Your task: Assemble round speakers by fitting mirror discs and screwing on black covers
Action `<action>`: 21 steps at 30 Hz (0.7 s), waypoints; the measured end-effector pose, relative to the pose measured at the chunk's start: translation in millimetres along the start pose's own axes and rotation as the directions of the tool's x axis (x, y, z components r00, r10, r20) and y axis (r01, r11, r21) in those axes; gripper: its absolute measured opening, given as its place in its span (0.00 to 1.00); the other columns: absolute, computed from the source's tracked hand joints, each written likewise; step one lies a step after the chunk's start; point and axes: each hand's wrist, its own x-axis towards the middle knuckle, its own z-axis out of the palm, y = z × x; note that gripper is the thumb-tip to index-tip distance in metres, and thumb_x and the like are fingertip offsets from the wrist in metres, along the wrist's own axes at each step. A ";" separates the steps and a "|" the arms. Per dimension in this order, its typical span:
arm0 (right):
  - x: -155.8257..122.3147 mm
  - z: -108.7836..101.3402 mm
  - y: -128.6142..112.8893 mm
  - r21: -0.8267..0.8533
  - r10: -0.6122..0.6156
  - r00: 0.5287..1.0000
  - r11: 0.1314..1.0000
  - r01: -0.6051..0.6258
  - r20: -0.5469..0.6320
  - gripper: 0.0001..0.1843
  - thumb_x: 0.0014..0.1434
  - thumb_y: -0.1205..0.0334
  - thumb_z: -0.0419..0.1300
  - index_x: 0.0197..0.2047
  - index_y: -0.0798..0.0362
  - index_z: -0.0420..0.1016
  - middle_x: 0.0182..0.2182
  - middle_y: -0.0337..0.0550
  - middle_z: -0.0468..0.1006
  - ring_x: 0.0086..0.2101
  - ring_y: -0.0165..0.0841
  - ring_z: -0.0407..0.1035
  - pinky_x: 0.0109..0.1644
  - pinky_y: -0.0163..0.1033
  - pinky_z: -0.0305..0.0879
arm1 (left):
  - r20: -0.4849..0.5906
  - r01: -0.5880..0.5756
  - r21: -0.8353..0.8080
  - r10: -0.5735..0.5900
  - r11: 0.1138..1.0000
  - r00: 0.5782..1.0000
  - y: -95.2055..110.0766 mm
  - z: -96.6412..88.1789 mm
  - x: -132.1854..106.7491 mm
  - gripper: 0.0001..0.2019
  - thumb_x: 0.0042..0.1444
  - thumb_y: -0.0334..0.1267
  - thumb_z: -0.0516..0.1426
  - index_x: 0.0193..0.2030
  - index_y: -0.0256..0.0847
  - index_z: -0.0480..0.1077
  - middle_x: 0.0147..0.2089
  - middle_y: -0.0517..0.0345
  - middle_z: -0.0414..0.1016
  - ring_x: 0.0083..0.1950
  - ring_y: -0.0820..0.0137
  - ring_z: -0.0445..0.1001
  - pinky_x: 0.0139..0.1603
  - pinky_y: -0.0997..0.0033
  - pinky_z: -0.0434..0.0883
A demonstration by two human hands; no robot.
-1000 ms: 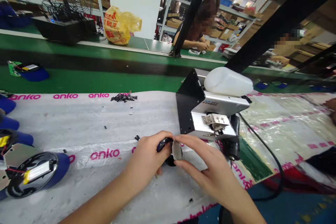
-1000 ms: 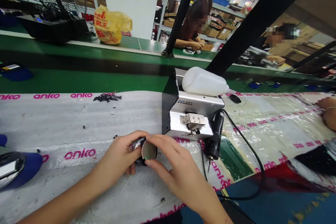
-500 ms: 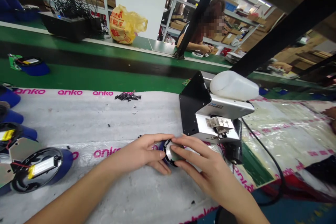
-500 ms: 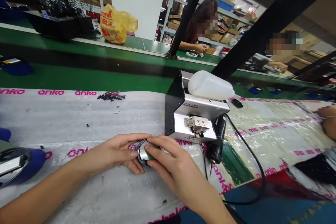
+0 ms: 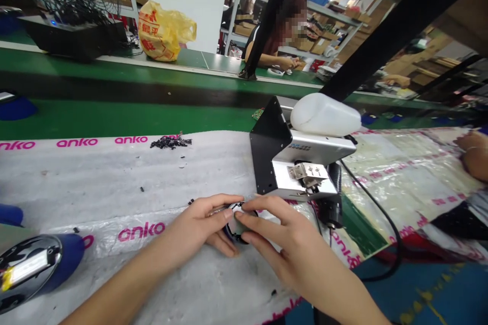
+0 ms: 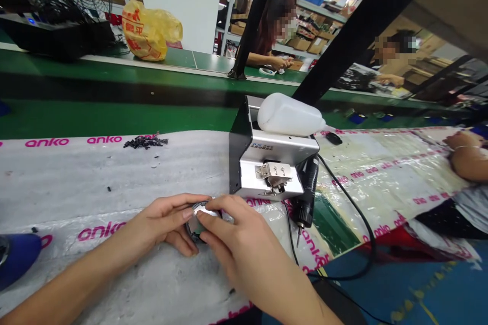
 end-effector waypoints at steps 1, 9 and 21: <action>0.7 0.1 1.4 0.022 0.003 1.000 1.000 -0.003 -0.002 0.14 0.67 0.70 0.56 0.53 0.49 0.74 0.49 0.48 0.75 0.48 0.39 0.71 0.50 0.46 0.74 | -0.018 -0.008 0.034 0.008 0.999 1.000 0.4 1.4 0.3 0.19 0.63 0.44 0.59 0.58 0.41 0.72 0.33 0.56 0.81 0.29 0.68 0.83 0.34 0.70 0.80; 2.9 -4.4 6.4 0.059 0.018 0.999 0.998 -0.020 0.034 0.14 0.65 0.70 0.60 0.54 0.49 0.72 0.48 0.41 0.79 0.50 0.35 0.73 0.68 0.50 0.61 | -0.096 -0.016 0.131 0.028 0.991 0.995 0.8 8.4 1.5 0.19 0.61 0.44 0.59 0.56 0.40 0.72 0.41 0.54 0.81 0.24 0.71 0.81 0.29 0.73 0.78; 0.9 1.1 1.8 0.030 0.096 0.995 0.995 -0.097 0.021 0.14 0.65 0.70 0.60 0.53 0.51 0.72 0.48 0.43 0.78 0.54 0.39 0.70 0.65 0.48 0.64 | -0.188 -0.032 0.206 0.072 0.978 0.979 1.6 18.8 -0.5 0.15 0.62 0.43 0.58 0.53 0.40 0.73 0.26 0.63 0.77 0.21 0.71 0.79 0.24 0.76 0.76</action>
